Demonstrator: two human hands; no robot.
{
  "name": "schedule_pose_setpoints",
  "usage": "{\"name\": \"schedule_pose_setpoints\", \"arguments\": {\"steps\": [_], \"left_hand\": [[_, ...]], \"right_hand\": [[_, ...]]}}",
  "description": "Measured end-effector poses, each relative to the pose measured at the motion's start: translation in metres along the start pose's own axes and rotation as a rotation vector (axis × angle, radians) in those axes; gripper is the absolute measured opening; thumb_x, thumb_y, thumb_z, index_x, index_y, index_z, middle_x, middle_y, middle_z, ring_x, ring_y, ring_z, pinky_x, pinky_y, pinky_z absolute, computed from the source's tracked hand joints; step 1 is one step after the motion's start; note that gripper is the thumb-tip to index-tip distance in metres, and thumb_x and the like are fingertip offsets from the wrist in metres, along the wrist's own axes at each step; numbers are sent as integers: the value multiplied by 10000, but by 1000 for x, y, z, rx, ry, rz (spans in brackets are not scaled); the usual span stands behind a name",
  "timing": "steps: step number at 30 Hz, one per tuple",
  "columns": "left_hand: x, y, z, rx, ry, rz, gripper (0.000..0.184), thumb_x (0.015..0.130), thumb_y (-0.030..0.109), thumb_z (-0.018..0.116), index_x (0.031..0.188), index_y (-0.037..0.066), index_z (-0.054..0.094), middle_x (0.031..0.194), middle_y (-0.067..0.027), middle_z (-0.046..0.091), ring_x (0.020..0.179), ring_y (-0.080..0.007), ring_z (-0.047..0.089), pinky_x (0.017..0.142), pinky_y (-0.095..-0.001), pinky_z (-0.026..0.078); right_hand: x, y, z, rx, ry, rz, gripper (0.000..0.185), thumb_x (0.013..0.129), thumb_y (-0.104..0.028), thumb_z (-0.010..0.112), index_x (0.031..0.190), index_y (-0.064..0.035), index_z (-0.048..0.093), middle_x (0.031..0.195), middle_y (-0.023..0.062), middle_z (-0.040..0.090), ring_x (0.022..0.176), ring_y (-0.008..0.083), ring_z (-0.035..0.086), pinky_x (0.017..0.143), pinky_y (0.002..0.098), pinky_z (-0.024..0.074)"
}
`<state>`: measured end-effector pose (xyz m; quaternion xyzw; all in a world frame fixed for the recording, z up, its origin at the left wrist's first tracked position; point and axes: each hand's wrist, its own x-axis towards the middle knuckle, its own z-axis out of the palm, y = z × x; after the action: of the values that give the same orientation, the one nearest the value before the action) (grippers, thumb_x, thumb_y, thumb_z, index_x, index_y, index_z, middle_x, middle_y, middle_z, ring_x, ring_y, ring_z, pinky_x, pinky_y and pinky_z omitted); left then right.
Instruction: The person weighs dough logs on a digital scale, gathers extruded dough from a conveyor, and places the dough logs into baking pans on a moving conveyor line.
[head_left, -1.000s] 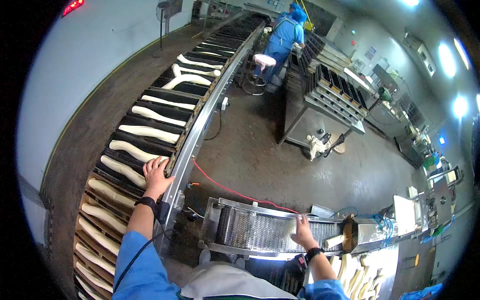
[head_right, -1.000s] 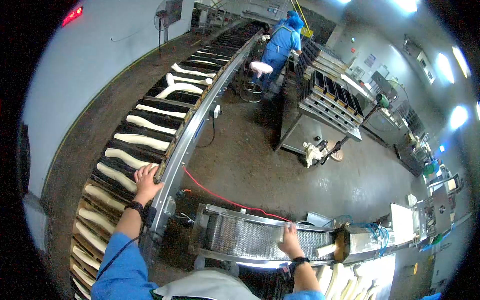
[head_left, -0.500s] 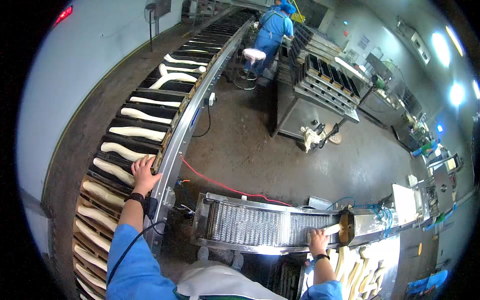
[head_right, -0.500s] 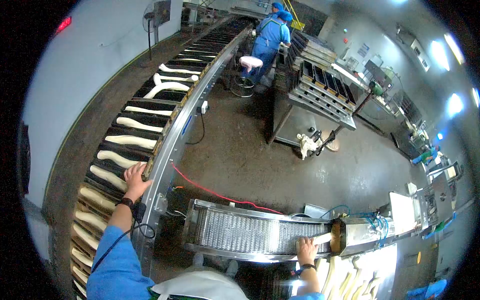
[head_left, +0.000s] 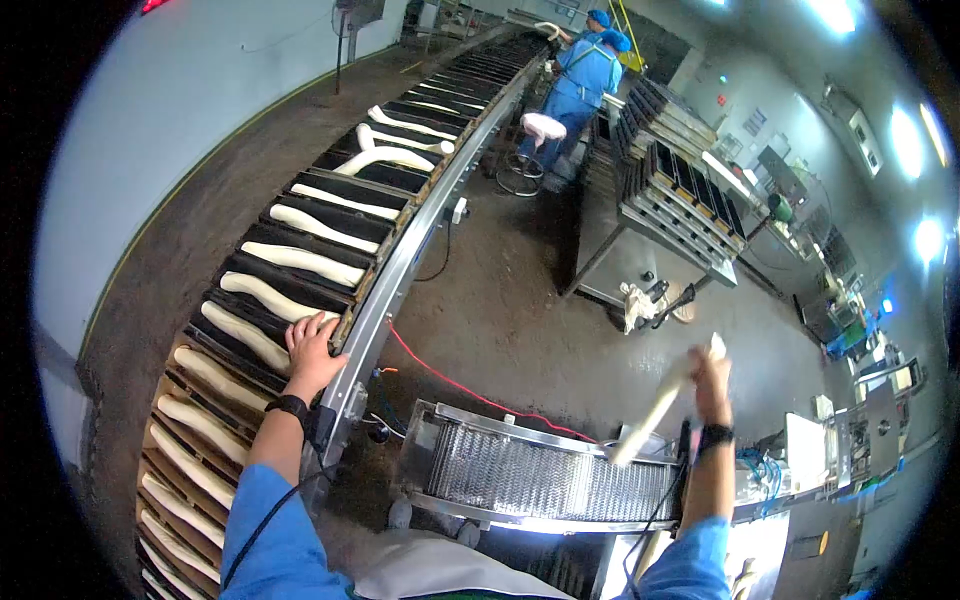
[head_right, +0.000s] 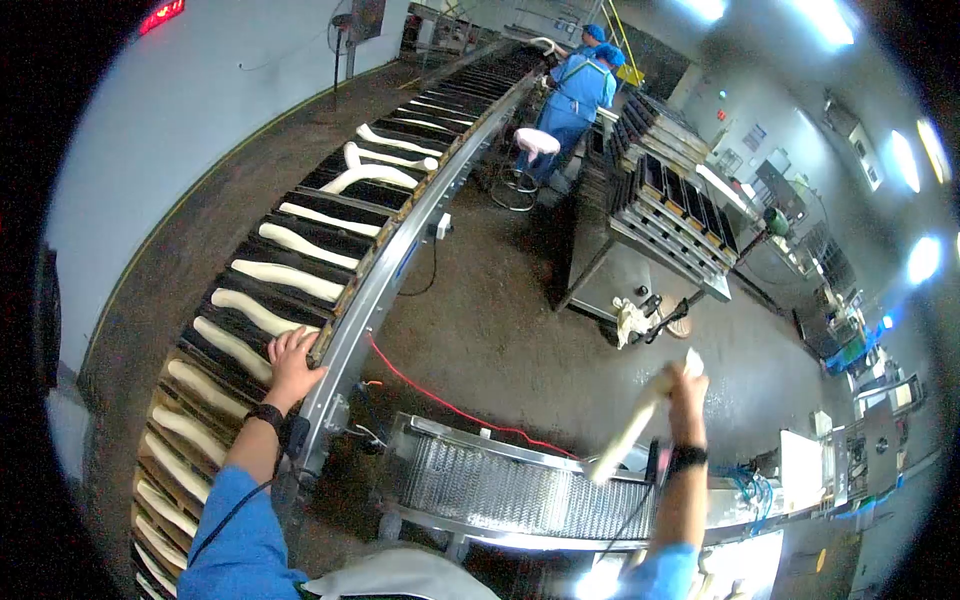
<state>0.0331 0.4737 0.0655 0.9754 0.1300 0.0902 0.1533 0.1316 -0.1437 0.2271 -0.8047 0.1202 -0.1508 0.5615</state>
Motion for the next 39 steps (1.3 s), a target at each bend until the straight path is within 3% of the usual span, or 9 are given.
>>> {"name": "schedule_pose_setpoints", "arguments": {"steps": [3,8,10,12,14,25,29,36,39], "left_hand": [[0,1,-2,-23,-3,-21,661,658,300,762,1264,181,524,1376,-94,391,1300,-288,281,1105,-489,120],[0,-1,-1,-42,14,-20,646,656,305,755,1251,176,538,1370,-76,397,1305,-271,277,1108,-486,117],[0,1,-4,-47,7,-25,641,659,302,748,1252,178,538,1372,-72,396,1306,-271,276,1109,-483,117],[0,-3,1,-31,5,-18,644,659,308,744,1256,186,534,1371,-69,396,1305,-272,276,1110,-481,115],[1,-2,1,-24,3,-14,645,664,315,739,1261,193,528,1368,-67,395,1305,-271,274,1112,-479,110],[0,-1,-3,-33,42,114,691,626,299,773,1248,124,528,1342,-108,443,1281,-296,334,1059,-482,205],[12,-27,15,14,72,320,678,687,325,753,1273,83,512,1282,-119,524,1198,-325,451,1004,-410,351],[27,12,20,494,-150,-209,683,797,438,632,1368,130,417,1369,-95,439,1207,-297,455,968,-451,388],[80,1,51,549,-62,-151,545,746,399,638,1182,76,591,1035,-163,646,962,-362,602,864,-476,457]], "right_hand": [[66,-102,76,638,-466,-212,256,878,-323,604,1029,-121,554,868,8,566,735,131,543,616,251,434],[95,-262,207,1179,-373,-51,620,819,-248,704,1237,66,370,1205,280,450,1075,280,523,919,296,483],[69,-285,235,1124,-262,-100,635,824,-241,697,1257,67,348,1217,268,430,1109,274,493,918,293,484],[44,-261,232,83,-103,-881,693,800,-107,709,1318,88,292,1166,294,451,1042,312,560,870,324,518],[48,-245,232,1138,-401,-180,503,829,-102,664,1243,52,423,1186,255,486,976,261,595,885,329,512],[-192,56,97,568,-410,312,642,799,-124,645,1361,2,360,1356,181,408,1170,255,487,965,362,424],[-315,136,15,525,-90,567,523,825,-150,613,1292,7,436,1209,140,518,1075,206,532,903,335,454],[-460,154,-89,578,528,732,402,818,-161,633,1177,-22,518,1002,52,582,901,134,570,771,272,482],[-496,154,-119,537,667,755,362,805,-139,640,1135,-22,549,936,45,599,844,128,579,737,262,485]]}}
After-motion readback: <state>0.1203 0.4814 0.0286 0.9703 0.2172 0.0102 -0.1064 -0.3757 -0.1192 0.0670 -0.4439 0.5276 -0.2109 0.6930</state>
